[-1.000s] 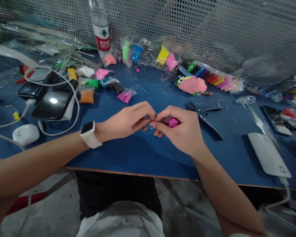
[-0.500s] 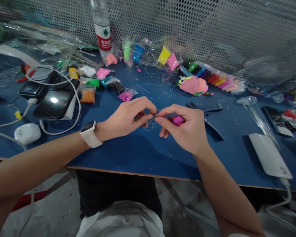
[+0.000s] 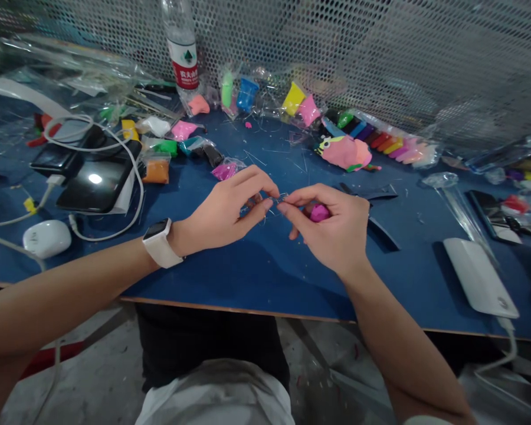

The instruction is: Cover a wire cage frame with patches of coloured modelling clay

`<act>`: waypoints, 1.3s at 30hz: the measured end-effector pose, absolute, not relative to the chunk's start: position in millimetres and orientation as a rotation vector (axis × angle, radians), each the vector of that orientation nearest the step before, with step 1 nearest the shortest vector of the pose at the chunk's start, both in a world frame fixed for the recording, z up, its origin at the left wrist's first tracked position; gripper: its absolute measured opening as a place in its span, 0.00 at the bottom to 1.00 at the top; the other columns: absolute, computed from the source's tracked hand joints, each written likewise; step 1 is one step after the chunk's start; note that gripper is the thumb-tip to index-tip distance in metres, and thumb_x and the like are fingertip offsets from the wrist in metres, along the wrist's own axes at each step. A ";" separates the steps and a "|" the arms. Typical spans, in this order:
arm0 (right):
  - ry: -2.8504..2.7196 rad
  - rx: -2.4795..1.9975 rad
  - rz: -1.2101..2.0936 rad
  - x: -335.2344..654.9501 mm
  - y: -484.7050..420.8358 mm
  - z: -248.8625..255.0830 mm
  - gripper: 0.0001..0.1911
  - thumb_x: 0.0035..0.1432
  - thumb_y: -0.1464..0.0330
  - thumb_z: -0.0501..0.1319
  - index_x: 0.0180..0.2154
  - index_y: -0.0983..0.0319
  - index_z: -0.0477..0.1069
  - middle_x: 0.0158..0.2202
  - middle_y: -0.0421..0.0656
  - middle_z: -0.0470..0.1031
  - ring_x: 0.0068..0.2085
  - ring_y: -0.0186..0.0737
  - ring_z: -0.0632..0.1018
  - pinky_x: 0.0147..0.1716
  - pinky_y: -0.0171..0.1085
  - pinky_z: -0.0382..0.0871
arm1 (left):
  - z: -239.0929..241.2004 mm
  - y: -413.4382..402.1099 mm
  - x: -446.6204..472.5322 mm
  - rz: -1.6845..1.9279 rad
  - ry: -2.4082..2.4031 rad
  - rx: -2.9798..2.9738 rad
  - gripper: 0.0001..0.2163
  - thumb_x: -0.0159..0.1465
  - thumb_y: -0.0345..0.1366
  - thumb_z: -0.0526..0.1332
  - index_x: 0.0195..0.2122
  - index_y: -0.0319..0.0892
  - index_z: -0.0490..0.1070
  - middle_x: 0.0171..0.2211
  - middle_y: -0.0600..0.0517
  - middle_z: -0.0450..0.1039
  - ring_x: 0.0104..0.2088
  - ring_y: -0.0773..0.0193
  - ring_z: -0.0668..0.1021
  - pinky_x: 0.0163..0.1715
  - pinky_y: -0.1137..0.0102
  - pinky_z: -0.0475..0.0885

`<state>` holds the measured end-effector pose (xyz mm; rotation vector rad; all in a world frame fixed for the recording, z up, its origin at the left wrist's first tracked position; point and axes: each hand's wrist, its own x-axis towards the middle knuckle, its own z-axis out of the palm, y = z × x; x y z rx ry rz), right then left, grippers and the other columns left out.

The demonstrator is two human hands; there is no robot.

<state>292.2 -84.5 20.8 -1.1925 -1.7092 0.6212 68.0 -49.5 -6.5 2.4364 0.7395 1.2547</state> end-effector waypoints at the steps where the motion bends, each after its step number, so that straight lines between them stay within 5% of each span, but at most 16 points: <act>1: -1.687 -1.196 0.618 291.0 -84.8 20.1 0.08 0.65 0.62 0.79 0.37 0.58 0.86 0.32 0.39 0.88 0.20 0.34 0.81 0.20 0.33 0.75 | -7.2 -50.5 68.7 1.277 0.759 2.461 0.04 0.78 0.30 0.63 0.51 0.44 0.74 0.50 0.48 0.80 0.38 0.65 0.83 0.39 0.68 0.82; 12: -1.793 -1.116 0.547 293.6 -86.6 16.9 0.05 0.72 0.61 0.74 0.44 0.52 0.90 0.40 0.41 0.91 0.22 0.36 0.81 0.24 0.39 0.79 | -9.2 -47.4 64.0 1.429 0.873 2.688 0.05 0.79 0.32 0.61 0.51 0.45 0.77 0.48 0.47 0.83 0.44 0.61 0.86 0.43 0.67 0.83; 19: -1.806 -1.062 0.597 300.6 -80.1 22.5 0.11 0.65 0.54 0.80 0.47 0.49 0.90 0.62 0.46 0.87 0.33 0.42 0.85 0.25 0.41 0.79 | -3.8 -50.9 60.4 1.473 0.740 2.782 0.07 0.78 0.29 0.63 0.50 0.48 0.78 0.49 0.50 0.84 0.48 0.61 0.87 0.50 0.67 0.84; 27: -1.767 -1.021 0.845 295.2 -82.1 23.4 0.17 0.63 0.49 0.80 0.41 0.54 0.89 0.52 0.45 0.90 0.19 0.30 0.74 0.16 0.37 0.71 | -4.6 -51.4 55.7 1.482 0.671 2.910 0.08 0.79 0.29 0.63 0.52 0.49 0.78 0.49 0.49 0.85 0.46 0.61 0.88 0.46 0.66 0.85; 39: -1.809 -1.049 0.548 291.6 -87.2 24.8 0.12 0.65 0.52 0.80 0.36 0.52 0.89 0.43 0.45 0.91 0.32 0.43 0.86 0.27 0.42 0.81 | -2.4 -54.8 60.8 1.502 0.697 2.916 0.08 0.80 0.29 0.62 0.53 0.47 0.79 0.49 0.49 0.85 0.47 0.62 0.88 0.50 0.68 0.86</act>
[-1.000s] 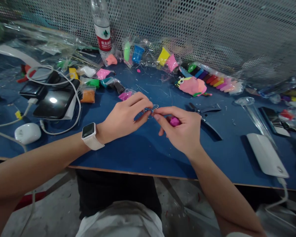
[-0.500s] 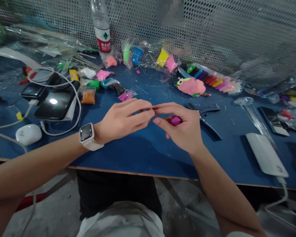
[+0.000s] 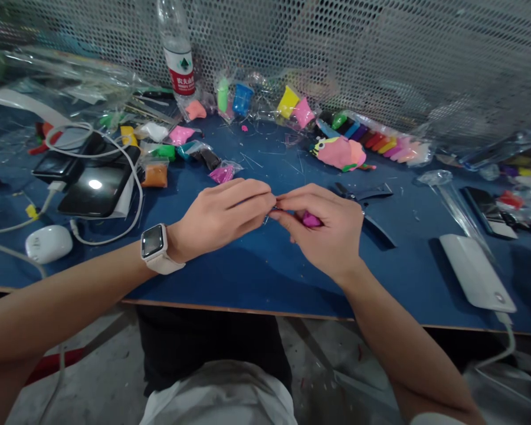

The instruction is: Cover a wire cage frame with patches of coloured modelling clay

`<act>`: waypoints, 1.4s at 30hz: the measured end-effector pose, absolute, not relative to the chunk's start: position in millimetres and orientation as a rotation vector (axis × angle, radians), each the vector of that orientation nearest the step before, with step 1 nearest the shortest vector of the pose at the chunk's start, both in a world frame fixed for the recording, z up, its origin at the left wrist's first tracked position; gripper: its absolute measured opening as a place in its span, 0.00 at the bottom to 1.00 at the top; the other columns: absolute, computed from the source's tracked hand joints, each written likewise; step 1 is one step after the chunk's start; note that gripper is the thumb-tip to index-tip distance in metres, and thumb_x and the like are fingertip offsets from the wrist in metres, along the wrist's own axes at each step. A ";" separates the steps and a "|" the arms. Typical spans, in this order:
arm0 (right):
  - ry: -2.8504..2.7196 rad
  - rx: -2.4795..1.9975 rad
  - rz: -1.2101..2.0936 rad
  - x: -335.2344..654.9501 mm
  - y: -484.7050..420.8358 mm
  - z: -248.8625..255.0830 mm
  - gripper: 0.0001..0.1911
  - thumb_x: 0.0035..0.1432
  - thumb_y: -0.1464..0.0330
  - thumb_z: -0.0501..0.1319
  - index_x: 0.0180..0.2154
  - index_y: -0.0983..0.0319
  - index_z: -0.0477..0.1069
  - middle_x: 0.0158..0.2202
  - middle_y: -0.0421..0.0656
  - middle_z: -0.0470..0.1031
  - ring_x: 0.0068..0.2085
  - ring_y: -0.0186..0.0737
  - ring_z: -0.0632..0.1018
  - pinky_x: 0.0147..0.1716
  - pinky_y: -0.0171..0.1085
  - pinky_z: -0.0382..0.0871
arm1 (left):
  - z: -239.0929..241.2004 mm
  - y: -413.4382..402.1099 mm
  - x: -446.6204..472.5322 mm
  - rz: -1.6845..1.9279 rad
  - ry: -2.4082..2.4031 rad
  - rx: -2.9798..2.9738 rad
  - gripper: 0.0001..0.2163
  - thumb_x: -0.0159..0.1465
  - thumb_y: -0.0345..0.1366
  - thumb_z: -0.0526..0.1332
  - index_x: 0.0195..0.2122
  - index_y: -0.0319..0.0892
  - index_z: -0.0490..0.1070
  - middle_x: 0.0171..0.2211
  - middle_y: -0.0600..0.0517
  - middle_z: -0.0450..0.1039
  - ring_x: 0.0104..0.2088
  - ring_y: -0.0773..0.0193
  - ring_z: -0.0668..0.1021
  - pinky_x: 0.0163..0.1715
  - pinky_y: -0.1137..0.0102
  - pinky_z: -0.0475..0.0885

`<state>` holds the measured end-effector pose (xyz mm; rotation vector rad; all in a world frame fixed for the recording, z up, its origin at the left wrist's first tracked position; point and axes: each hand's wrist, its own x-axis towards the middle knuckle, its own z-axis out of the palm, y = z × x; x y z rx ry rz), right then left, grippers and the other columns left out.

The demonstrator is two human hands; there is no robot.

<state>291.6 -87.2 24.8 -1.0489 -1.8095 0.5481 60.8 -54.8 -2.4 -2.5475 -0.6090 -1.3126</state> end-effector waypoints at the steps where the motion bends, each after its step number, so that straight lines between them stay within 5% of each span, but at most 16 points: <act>1: -1.808 -1.048 0.584 292.9 -86.8 25.8 0.13 0.66 0.51 0.79 0.37 0.52 0.89 0.44 0.45 0.91 0.30 0.41 0.84 0.25 0.41 0.79 | -1.9 -55.5 61.2 -1.333 -0.608 -2.550 0.07 0.79 0.29 0.62 0.52 0.47 0.79 0.49 0.50 0.85 0.47 0.62 0.88 0.50 0.68 0.86; 5: -1.847 -1.017 0.779 301.6 -82.4 27.2 0.14 0.71 0.51 0.74 0.42 0.53 0.90 0.49 0.45 0.91 0.20 0.31 0.75 0.17 0.38 0.69 | 2.5 -58.3 64.9 -1.485 -0.652 -2.599 0.06 0.78 0.28 0.64 0.49 0.46 0.79 0.47 0.50 0.85 0.45 0.63 0.87 0.47 0.70 0.84; 10: -1.933 -1.044 0.465 306.3 -77.8 22.3 0.11 0.70 0.59 0.75 0.53 0.50 0.89 0.47 0.43 0.92 0.29 0.39 0.82 0.29 0.40 0.78 | 5.7 -57.2 69.5 -1.741 -0.962 -2.814 0.05 0.77 0.29 0.65 0.44 0.44 0.79 0.42 0.50 0.83 0.37 0.66 0.85 0.35 0.73 0.82; 13: -2.028 -0.983 0.243 307.1 -77.4 20.6 0.05 0.70 0.61 0.75 0.47 0.47 0.89 0.49 0.41 0.92 0.34 0.42 0.85 0.34 0.42 0.80 | 4.4 -55.1 69.9 -1.808 -1.089 -3.032 0.03 0.76 0.31 0.66 0.43 0.43 0.79 0.41 0.50 0.83 0.33 0.68 0.84 0.30 0.75 0.80; 17: -2.192 -1.007 0.128 311.5 -79.6 23.7 0.08 0.76 0.59 0.70 0.42 0.46 0.89 0.45 0.35 0.92 0.27 0.34 0.79 0.28 0.38 0.71 | 3.9 -55.3 70.3 -1.816 -1.146 -3.245 0.03 0.75 0.32 0.66 0.42 0.42 0.78 0.39 0.50 0.84 0.30 0.69 0.84 0.28 0.76 0.79; 20: -2.258 -1.016 0.159 315.5 -81.2 27.2 0.09 0.78 0.57 0.68 0.43 0.48 0.87 0.37 0.34 0.90 0.29 0.35 0.81 0.29 0.38 0.70 | 4.0 -57.2 71.4 -1.766 -1.149 -3.315 0.03 0.74 0.32 0.66 0.41 0.42 0.78 0.37 0.51 0.84 0.30 0.68 0.85 0.27 0.76 0.79; 35: -2.412 -0.859 -0.038 317.5 -73.6 17.8 0.12 0.81 0.60 0.65 0.41 0.55 0.82 0.51 0.43 0.86 0.37 0.36 0.84 0.30 0.38 0.71 | -3.1 -55.1 71.8 -1.592 -1.080 -3.250 0.03 0.74 0.32 0.67 0.41 0.41 0.79 0.39 0.51 0.84 0.33 0.68 0.83 0.34 0.74 0.77; 42: -2.279 -0.782 -0.223 316.2 -69.8 8.4 0.05 0.79 0.64 0.68 0.45 0.54 0.83 0.45 0.40 0.86 0.37 0.34 0.83 0.31 0.35 0.72 | -1.2 -54.5 71.7 -1.568 -1.192 -3.212 0.04 0.75 0.31 0.63 0.42 0.41 0.78 0.42 0.49 0.83 0.37 0.65 0.83 0.36 0.71 0.77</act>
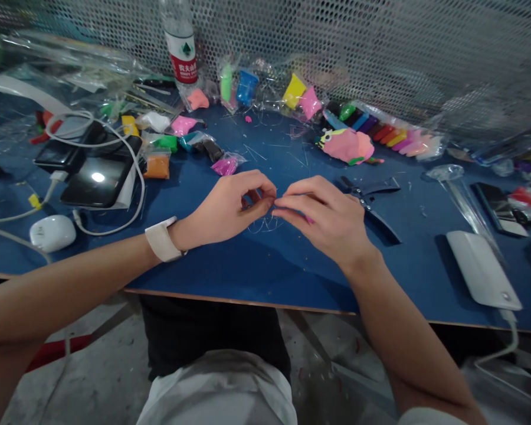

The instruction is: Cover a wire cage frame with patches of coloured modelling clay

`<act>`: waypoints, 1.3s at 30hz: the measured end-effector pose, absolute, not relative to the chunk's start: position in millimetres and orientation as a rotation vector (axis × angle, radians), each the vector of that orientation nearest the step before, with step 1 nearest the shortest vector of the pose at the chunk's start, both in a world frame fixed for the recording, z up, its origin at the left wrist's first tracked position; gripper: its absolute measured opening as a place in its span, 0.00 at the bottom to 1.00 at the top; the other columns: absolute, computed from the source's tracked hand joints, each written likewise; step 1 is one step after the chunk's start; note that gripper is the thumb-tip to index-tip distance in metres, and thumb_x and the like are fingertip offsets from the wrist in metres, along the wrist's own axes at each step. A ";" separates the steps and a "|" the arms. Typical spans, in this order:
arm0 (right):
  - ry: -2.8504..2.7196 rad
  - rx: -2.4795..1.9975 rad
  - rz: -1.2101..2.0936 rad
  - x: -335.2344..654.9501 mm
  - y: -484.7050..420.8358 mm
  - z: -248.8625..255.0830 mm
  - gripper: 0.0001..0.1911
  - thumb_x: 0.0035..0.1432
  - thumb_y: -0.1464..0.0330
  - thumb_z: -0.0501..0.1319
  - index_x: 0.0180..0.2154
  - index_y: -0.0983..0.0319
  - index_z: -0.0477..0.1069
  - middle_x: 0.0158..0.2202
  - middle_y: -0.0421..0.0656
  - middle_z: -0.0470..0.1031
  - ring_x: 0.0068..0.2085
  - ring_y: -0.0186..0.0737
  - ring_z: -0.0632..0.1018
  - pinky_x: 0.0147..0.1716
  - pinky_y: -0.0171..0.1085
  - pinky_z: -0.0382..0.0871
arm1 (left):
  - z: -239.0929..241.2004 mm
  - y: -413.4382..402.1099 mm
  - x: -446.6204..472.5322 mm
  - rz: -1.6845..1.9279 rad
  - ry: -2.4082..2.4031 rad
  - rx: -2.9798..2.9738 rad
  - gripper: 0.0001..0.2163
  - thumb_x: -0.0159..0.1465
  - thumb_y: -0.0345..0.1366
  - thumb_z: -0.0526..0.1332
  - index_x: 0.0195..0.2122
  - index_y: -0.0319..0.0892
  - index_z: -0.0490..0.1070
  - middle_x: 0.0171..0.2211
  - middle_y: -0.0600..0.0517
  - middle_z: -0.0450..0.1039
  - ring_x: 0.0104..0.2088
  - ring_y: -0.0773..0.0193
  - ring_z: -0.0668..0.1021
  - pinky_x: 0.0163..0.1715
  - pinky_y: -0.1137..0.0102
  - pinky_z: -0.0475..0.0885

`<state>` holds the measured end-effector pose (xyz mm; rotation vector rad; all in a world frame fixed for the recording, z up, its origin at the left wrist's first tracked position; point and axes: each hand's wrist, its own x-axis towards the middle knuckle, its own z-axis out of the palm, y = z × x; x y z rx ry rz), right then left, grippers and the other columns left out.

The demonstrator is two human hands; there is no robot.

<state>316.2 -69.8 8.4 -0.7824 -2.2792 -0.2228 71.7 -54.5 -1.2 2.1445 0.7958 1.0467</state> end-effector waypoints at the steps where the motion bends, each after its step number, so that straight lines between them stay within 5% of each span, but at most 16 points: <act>1: -2.256 -0.790 -0.234 315.6 -70.1 7.7 0.05 0.79 0.65 0.69 0.45 0.54 0.83 0.45 0.40 0.86 0.37 0.35 0.83 0.31 0.36 0.73 | -0.3 -54.8 71.5 1.047 0.794 2.146 0.04 0.75 0.31 0.62 0.42 0.42 0.77 0.42 0.48 0.83 0.37 0.65 0.83 0.36 0.71 0.77; 14: -2.070 -0.846 0.107 300.8 -68.3 -1.6 0.07 0.74 0.71 0.71 0.40 0.54 0.84 0.41 0.41 0.87 0.40 0.42 0.85 0.42 0.41 0.79 | -7.3 -52.0 73.8 1.053 0.843 2.205 0.05 0.75 0.28 0.60 0.43 0.42 0.73 0.39 0.50 0.78 0.36 0.65 0.80 0.35 0.69 0.74; 17: -2.002 -0.972 0.177 299.6 -69.1 1.8 0.02 0.71 0.68 0.74 0.44 0.54 0.85 0.45 0.42 0.89 0.32 0.38 0.79 0.37 0.41 0.77 | -5.2 -51.2 73.7 1.064 0.826 2.108 0.04 0.77 0.29 0.60 0.43 0.43 0.73 0.40 0.50 0.78 0.35 0.66 0.80 0.34 0.70 0.75; 21: -1.949 -1.019 0.323 299.5 -70.7 6.7 0.02 0.69 0.70 0.75 0.42 0.56 0.86 0.38 0.39 0.87 0.27 0.34 0.72 0.31 0.39 0.70 | -1.8 -49.6 71.7 1.065 0.796 2.081 0.04 0.78 0.32 0.60 0.45 0.43 0.74 0.41 0.50 0.80 0.38 0.65 0.81 0.38 0.70 0.78; 26: -1.986 -0.999 0.349 300.3 -72.5 10.9 0.04 0.69 0.72 0.73 0.40 0.57 0.85 0.35 0.39 0.85 0.30 0.36 0.77 0.35 0.39 0.72 | 5.1 -47.0 67.2 1.066 0.785 2.213 0.05 0.77 0.33 0.63 0.44 0.43 0.78 0.42 0.49 0.82 0.43 0.60 0.82 0.47 0.64 0.78; 30: -2.003 -0.979 0.326 299.0 -75.2 11.6 0.04 0.70 0.72 0.71 0.42 0.56 0.84 0.38 0.40 0.86 0.36 0.40 0.82 0.40 0.40 0.76 | 10.1 -46.6 67.1 1.009 0.772 2.072 0.06 0.76 0.33 0.63 0.41 0.43 0.79 0.40 0.49 0.82 0.40 0.62 0.81 0.44 0.66 0.77; 39: -2.002 -0.991 0.358 298.6 -73.5 11.8 0.03 0.71 0.70 0.70 0.42 0.55 0.82 0.39 0.40 0.86 0.37 0.41 0.82 0.43 0.42 0.79 | -4.5 -36.2 66.1 0.879 0.648 1.466 0.14 0.69 0.49 0.78 0.41 0.43 0.86 0.38 0.48 0.82 0.39 0.63 0.80 0.41 0.66 0.77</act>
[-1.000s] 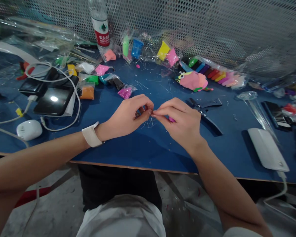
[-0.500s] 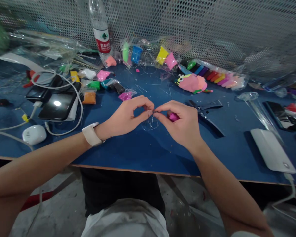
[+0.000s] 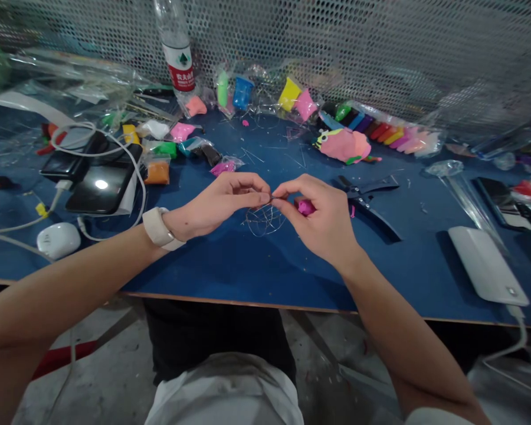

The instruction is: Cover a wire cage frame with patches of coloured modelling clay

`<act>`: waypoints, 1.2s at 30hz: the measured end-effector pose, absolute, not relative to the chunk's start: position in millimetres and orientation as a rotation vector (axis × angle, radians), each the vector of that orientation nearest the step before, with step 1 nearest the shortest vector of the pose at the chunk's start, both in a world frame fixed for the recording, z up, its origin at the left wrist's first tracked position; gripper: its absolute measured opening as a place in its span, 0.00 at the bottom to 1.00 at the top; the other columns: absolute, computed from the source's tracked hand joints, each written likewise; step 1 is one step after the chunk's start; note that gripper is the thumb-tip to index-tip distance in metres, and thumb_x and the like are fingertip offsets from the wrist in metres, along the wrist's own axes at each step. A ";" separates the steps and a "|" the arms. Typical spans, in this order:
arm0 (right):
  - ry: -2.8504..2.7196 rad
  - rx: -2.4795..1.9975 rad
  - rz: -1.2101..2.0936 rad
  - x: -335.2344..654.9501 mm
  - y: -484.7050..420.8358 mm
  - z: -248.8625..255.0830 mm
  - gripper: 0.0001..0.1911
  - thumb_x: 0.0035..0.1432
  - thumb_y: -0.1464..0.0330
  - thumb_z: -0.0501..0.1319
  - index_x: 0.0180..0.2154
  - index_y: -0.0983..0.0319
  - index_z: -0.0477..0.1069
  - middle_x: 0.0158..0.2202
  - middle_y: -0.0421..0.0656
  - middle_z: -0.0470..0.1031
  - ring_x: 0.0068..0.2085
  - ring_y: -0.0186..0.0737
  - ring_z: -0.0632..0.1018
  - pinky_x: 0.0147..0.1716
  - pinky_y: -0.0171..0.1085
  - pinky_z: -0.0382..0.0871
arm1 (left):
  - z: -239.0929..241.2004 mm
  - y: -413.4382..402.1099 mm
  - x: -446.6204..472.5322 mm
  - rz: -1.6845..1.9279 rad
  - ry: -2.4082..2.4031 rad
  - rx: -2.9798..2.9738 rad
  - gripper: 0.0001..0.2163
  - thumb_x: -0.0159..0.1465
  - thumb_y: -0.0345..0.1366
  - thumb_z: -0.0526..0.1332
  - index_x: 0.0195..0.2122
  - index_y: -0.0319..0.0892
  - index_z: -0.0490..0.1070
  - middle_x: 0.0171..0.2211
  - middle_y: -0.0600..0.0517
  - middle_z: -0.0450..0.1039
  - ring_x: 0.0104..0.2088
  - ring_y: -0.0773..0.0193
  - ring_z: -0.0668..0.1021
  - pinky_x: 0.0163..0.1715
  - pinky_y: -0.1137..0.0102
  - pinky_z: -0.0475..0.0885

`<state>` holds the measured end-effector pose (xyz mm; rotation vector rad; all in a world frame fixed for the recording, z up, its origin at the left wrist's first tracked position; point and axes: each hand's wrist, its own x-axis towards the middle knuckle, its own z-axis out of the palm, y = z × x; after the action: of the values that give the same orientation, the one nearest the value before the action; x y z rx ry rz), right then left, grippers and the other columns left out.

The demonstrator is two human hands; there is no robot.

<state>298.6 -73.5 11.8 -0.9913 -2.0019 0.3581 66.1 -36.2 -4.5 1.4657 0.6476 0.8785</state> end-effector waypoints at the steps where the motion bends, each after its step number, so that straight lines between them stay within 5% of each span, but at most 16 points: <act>1: -2.007 -0.993 0.367 298.8 -73.3 11.6 0.04 0.71 0.71 0.70 0.43 0.55 0.81 0.40 0.40 0.86 0.37 0.41 0.82 0.42 0.42 0.78 | -5.7 -34.9 65.5 0.878 0.646 1.468 0.15 0.68 0.50 0.79 0.41 0.43 0.86 0.38 0.48 0.82 0.38 0.63 0.80 0.41 0.67 0.76; 10: -2.036 -1.015 0.445 298.9 -69.4 3.4 0.03 0.73 0.70 0.68 0.45 0.56 0.79 0.44 0.42 0.85 0.43 0.44 0.83 0.45 0.44 0.79 | -3.1 -36.3 66.8 0.952 0.769 1.861 0.09 0.74 0.43 0.71 0.41 0.43 0.83 0.35 0.50 0.83 0.32 0.66 0.79 0.31 0.71 0.73; 17: -1.909 -1.061 0.647 299.8 -70.3 7.4 0.06 0.73 0.61 0.72 0.45 0.55 0.84 0.41 0.43 0.86 0.44 0.48 0.86 0.39 0.42 0.79 | 2.4 -41.1 67.7 1.000 0.837 1.993 0.07 0.76 0.38 0.66 0.42 0.43 0.82 0.36 0.49 0.83 0.33 0.66 0.80 0.31 0.72 0.74; 23: -1.837 -1.087 0.790 301.4 -68.3 10.8 0.11 0.72 0.56 0.74 0.44 0.57 0.85 0.36 0.41 0.84 0.30 0.37 0.81 0.26 0.37 0.71 | 0.4 -38.6 67.2 1.004 0.834 1.949 0.10 0.77 0.41 0.67 0.40 0.42 0.82 0.34 0.50 0.82 0.31 0.67 0.78 0.31 0.72 0.72; 30: -1.717 -1.044 1.275 304.0 -67.8 17.0 0.18 0.71 0.51 0.75 0.42 0.59 0.80 0.18 0.30 0.68 0.15 0.29 0.66 0.17 0.35 0.57 | -3.1 -30.9 59.6 0.980 0.672 2.046 0.15 0.81 0.45 0.63 0.41 0.42 0.82 0.36 0.47 0.83 0.36 0.62 0.82 0.40 0.67 0.79; 36: -1.548 -0.974 1.518 301.6 -63.8 11.2 0.21 0.65 0.49 0.79 0.38 0.60 0.81 0.26 0.34 0.77 0.15 0.23 0.63 0.15 0.33 0.50 | -8.0 -26.8 47.9 1.160 0.669 2.662 0.07 0.79 0.40 0.65 0.48 0.50 0.84 0.47 0.47 0.85 0.47 0.57 0.84 0.54 0.57 0.80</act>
<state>301.6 -63.8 11.2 -0.9742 -1.5484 1.5178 47.9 -26.8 -8.0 2.6620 0.6689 1.1604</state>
